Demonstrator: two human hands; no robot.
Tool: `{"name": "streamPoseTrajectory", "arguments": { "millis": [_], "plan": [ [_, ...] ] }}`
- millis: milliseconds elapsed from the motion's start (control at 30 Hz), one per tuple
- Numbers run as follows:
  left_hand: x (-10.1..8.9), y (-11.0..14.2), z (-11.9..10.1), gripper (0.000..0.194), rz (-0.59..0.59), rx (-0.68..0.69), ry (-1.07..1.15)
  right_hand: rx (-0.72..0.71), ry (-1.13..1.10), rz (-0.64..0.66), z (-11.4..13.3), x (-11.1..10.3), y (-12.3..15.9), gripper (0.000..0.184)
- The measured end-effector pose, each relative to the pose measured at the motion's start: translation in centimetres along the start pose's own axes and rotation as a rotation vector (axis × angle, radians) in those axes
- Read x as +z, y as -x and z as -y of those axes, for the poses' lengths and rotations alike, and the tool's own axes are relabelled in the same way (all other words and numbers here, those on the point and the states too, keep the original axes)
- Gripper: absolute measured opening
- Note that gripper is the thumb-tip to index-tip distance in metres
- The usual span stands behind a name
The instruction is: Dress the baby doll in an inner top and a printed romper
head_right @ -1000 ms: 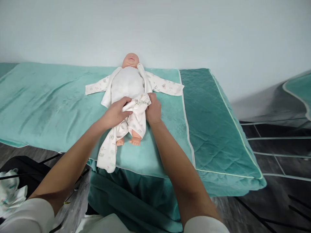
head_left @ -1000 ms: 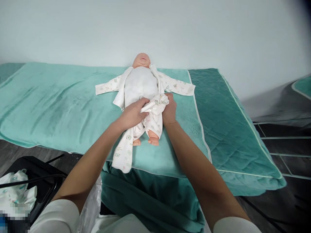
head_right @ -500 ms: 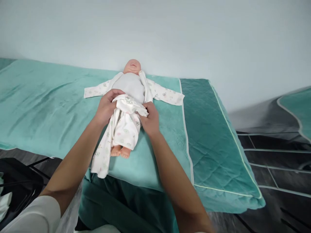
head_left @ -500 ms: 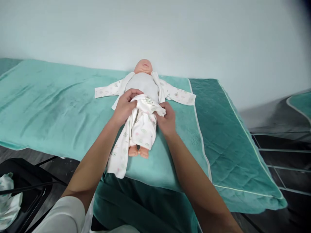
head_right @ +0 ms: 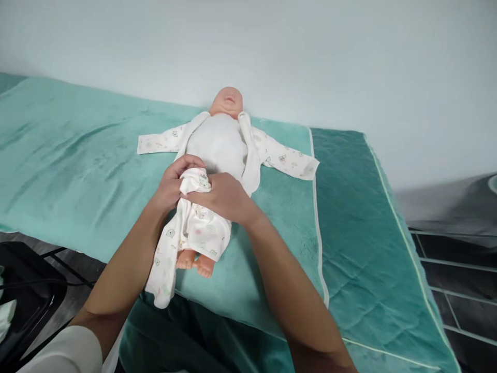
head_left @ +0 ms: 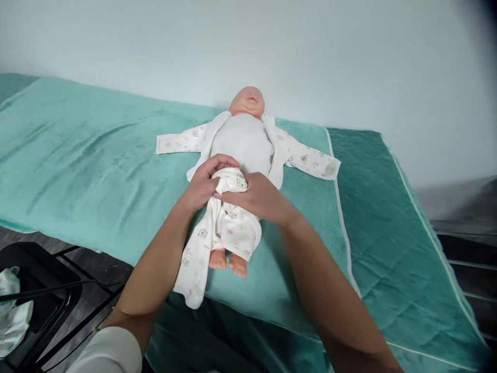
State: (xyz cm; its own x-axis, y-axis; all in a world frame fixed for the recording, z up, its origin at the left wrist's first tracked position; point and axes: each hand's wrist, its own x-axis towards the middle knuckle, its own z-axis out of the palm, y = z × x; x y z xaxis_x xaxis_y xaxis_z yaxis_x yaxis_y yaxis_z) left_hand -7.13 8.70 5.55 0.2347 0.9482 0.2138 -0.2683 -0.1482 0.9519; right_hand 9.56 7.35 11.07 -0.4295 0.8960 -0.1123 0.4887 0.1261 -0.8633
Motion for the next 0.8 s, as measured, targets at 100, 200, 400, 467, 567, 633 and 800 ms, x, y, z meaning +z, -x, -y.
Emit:
{"name": "streamPoseTrajectory", "arguments": {
  "millis": [100, 200, 400, 467, 567, 633, 800],
  "plan": [
    [-0.1, 0.2, -0.2, 0.031, 0.053, -0.006, -0.014, 0.016, -0.172, -0.037, -1.9, 0.7, -0.1, 0.025],
    [-0.3, 0.1, -0.4, 0.042, 0.117, -0.025, -0.005, -0.037, -0.421, -0.202, -3.3, 1.0, -0.1, 0.019],
    [-0.9, 0.0, -0.4, 0.042, 0.152, -0.103, -0.024, -0.081, -0.702, -0.32, -4.6, 1.5, -0.4, 0.018],
    [-1.3, 0.0, -0.5, 0.039, 0.184, -0.128, -0.015, -0.114, -0.797, -0.299, -4.8, 1.4, -0.4, 0.012],
    [-2.0, 0.2, -0.9, 0.039, 0.24, -0.161, 0.003, -0.145, -0.855, -0.277, -4.8, 1.2, -0.3, 0.008],
    [-2.7, 0.3, -1.2, 0.041, 0.287, -0.209, -0.021, -0.148, -0.824, -0.271, -4.6, 1.0, -0.2, 0.007],
    [-3.3, 0.7, -0.7, 0.038, 0.27, -0.269, -0.06, -0.179, -0.738, -0.225, -4.6, 0.8, 0.0, 0.007]
  ]
}}
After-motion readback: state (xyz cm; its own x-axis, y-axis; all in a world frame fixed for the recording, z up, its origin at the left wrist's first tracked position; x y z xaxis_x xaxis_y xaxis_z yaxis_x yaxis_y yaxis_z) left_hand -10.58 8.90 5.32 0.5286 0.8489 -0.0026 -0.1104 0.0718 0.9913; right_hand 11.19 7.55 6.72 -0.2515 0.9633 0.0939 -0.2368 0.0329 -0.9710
